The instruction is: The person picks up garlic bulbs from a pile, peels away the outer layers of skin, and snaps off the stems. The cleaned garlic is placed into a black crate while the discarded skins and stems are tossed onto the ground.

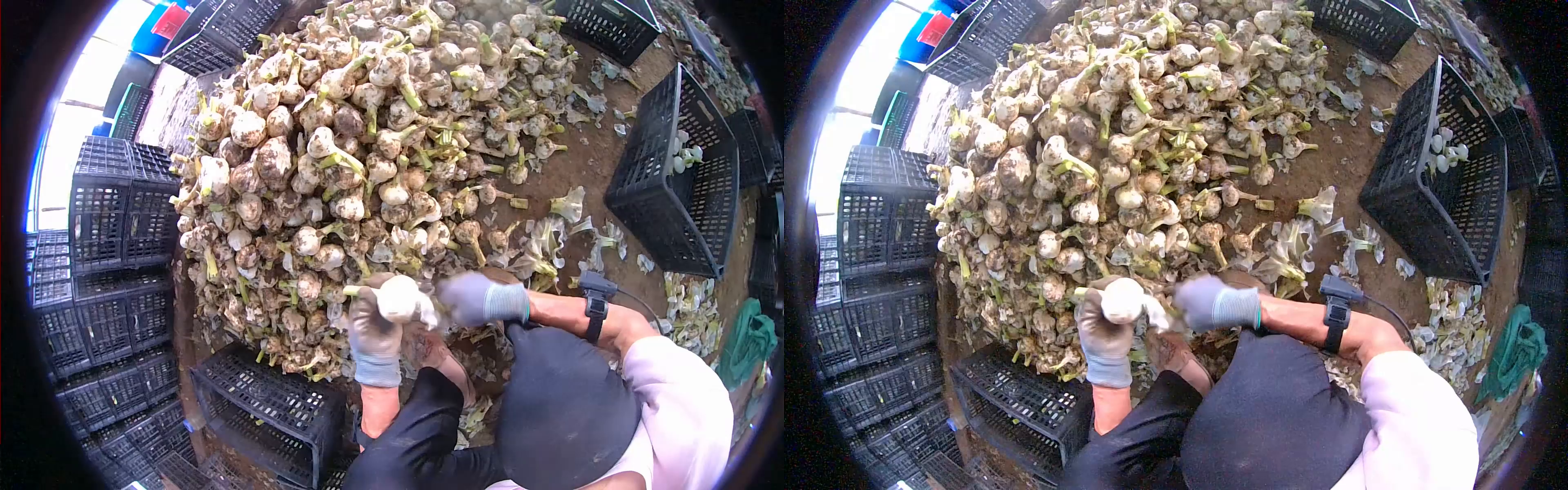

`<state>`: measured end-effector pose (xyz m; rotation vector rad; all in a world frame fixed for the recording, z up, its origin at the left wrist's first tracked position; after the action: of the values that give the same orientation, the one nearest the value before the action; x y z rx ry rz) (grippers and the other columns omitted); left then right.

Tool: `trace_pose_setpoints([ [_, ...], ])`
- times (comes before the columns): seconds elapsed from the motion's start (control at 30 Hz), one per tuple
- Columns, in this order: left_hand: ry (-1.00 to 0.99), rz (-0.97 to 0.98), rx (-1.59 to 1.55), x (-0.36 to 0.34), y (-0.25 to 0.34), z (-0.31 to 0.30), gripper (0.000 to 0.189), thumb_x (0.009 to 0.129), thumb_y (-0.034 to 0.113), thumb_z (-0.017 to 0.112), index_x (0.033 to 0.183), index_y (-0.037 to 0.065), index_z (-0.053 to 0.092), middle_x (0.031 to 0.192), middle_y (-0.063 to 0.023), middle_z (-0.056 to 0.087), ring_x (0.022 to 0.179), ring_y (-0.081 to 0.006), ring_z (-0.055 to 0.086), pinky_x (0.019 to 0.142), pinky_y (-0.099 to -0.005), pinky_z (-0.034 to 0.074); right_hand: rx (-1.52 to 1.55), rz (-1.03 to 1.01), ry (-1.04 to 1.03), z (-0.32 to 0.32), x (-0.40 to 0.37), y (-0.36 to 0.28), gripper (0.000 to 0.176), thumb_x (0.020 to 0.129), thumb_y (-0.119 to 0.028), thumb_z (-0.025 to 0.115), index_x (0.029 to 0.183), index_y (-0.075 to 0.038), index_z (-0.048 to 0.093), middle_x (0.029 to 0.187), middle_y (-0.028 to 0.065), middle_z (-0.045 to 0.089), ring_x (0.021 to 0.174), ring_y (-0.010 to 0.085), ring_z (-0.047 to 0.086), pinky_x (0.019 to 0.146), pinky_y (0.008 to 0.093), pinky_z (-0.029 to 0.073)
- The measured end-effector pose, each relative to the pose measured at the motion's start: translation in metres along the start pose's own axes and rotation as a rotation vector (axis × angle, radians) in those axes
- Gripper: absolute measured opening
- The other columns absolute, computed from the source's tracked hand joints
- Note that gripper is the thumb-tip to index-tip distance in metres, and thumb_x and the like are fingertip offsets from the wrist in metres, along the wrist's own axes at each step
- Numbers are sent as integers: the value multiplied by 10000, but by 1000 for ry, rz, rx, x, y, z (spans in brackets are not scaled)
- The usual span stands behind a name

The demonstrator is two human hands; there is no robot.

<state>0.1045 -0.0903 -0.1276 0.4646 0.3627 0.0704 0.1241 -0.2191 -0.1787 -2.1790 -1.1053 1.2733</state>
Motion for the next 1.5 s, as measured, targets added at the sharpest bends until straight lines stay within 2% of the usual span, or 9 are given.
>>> trace_pose_setpoints([
  [0.2,270,-33,-188,9,16,-38,359,898,371,577,1118,89,597,1032,-74,662,800,-209,622,553,-349,490,521,-212,-10,8,-54,11,234,777,-159,571,952,-43,674,875,144,673,829,248,648,764,370,499],
  [0.3,388,-27,-188,4,15,-45,341,895,396,562,1096,124,607,972,-49,660,691,-173,567,458,-279,401,884,136,242,-24,-121,99,217,811,-134,619,1000,-50,685,940,77,685,861,176,638,775,316,510],
  [0.43,575,-71,-127,2,-2,-36,333,888,417,556,1065,139,607,861,-21,639,583,-154,494,407,-239,332,-622,757,44,-28,-161,145,425,825,-121,576,1237,-20,552,1205,149,578,1073,304,565,920,406,439],
  [0.57,540,-231,-131,10,-27,-22,319,874,404,591,1046,136,605,816,-26,616,578,-147,495,412,-241,353,209,-222,800,-111,-106,18,844,744,-180,712,1445,-81,254,1290,166,528,1158,307,533,941,400,465],
  [0.73,615,201,635,7,8,-44,227,884,239,640,953,23,650,855,-34,648,734,-137,602,572,-272,493,900,-42,441,-69,4,-6,647,726,-115,638,1329,17,443,1113,145,636,945,216,608,849,282,473],
  [0.87,678,399,612,-6,30,-46,216,853,164,675,950,-23,626,847,-58,635,717,-150,615,616,-284,514,1758,-448,493,-123,-36,6,454,797,-99,574,1230,32,534,1022,111,635,912,184,627,806,304,515],
  [1.03,704,423,645,-3,24,-37,254,835,135,697,1009,-9,581,857,-72,624,667,-162,613,571,-285,548,856,-260,469,-110,-45,26,337,850,-138,597,1164,-14,601,1020,112,660,884,172,651,774,284,542],
  [1.33,612,393,687,-2,30,-37,193,822,85,702,944,-15,591,779,-40,613,600,-122,582,541,-258,492,1263,-40,136,-46,-1,-29,433,801,-398,721,977,-10,644,730,7,599,690,56,539,592,231,446],
  [1.5,585,459,884,-2,37,-19,161,820,75,711,881,-41,618,750,-52,613,605,-96,543,530,-243,452,929,-31,451,-57,-3,-24,365,791,-248,745,982,18,585,859,52,628,773,132,593,695,281,495],
])
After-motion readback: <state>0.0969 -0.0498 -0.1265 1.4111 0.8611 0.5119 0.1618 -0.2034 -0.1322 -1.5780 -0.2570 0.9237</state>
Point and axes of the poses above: each hand's wrist, its own x-axis towards the middle knuckle, its own z-axis out of the palm, y = z × x, the point moved 8 cm from there along x, towards the middle knuckle
